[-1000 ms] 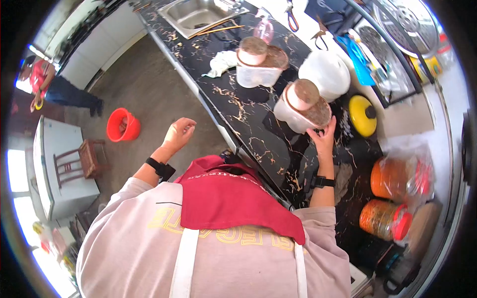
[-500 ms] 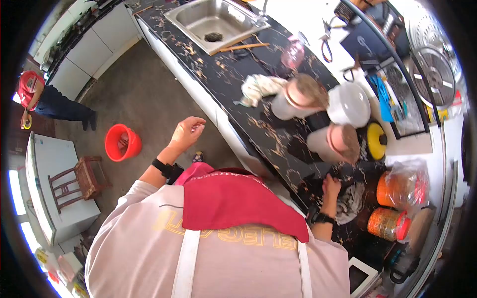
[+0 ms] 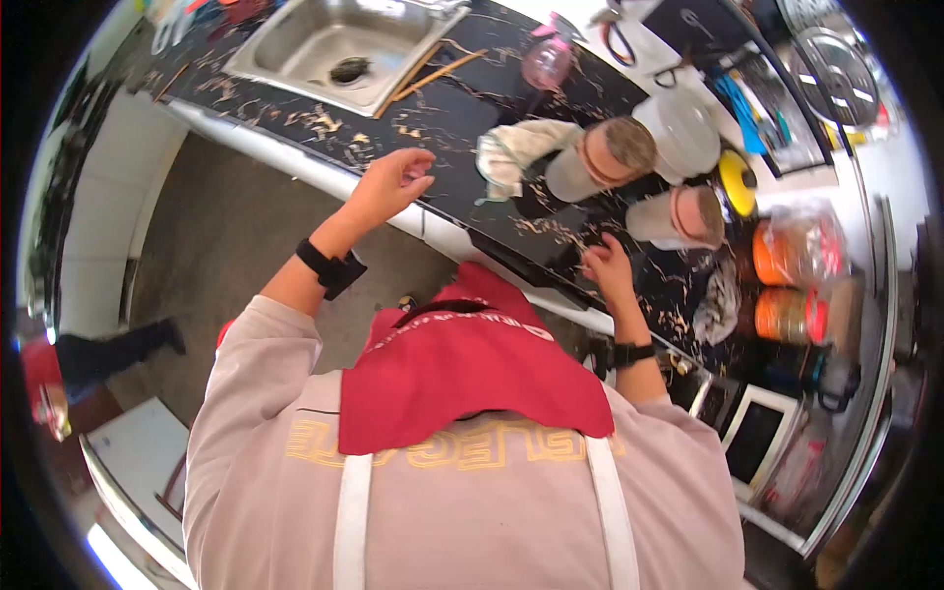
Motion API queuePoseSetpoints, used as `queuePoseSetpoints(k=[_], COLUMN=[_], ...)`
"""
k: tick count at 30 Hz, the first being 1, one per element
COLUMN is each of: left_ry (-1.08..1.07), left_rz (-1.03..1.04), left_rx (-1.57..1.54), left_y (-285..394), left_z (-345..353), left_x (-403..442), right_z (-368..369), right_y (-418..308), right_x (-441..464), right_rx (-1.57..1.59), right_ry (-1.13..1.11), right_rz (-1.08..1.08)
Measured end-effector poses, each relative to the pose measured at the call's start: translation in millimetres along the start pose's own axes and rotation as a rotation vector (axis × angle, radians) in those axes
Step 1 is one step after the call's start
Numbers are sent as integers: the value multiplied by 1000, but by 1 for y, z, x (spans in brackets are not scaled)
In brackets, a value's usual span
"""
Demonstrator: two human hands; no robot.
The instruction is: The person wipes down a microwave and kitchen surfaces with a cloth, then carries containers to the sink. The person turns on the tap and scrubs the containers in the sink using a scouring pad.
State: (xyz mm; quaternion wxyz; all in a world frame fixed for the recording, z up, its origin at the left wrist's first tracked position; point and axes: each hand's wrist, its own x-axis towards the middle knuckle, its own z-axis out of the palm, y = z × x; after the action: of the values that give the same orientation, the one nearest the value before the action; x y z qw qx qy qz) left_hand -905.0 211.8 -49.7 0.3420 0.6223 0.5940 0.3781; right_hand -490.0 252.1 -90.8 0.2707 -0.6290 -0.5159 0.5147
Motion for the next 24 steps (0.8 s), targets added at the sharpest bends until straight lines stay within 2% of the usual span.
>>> queuePoseSetpoints(k=[3, 4, 6, 7, 8, 11, 14, 17, 18, 20, 22, 24], left_ry=[-75, -154, -229, -237, -253, -246, -195, -128, -159, -1, -35, -101], left_rz=[99, 76, 101, 100, 135, 238, 353, 231, 239, 302, 307, 199], left_rx=[-40, -115, -178, -169, -135, -50, 21, -274, -282, -184, -238, -483], left_y=[36, 41, 51, 57, 64, 74, 72, 70, 72, 76, 66, 62], left_z=[33, 46, 74, 86, 96, 125, 148, 160, 161, 166, 170, 170], left_x=[43, 57, 82, 93, 104, 128, 137, 144, 146, 151, 162, 166], right_z=[10, 14, 22, 23, 25, 38, 45, 45, 42, 18, -25, -78], right_y=[-21, -24, -28, -30, -34, -56, -51, -50, -49, -35, 2, 34], right_x=[15, 21, 34, 40, 44, 46, 51, 45, 43, 33, 26, 19], right_rx=[15, 24, 47, -45, -33, 48, 68, 161, 197, 292, 482, 324], right_ry=[58, 64, 153, 152, 154, 150, 103, 65, 29, 48, 101, 414], right_rz=[24, 28, -73, -129, -127, -341, -329, -294, -281, -215, 107, 125])
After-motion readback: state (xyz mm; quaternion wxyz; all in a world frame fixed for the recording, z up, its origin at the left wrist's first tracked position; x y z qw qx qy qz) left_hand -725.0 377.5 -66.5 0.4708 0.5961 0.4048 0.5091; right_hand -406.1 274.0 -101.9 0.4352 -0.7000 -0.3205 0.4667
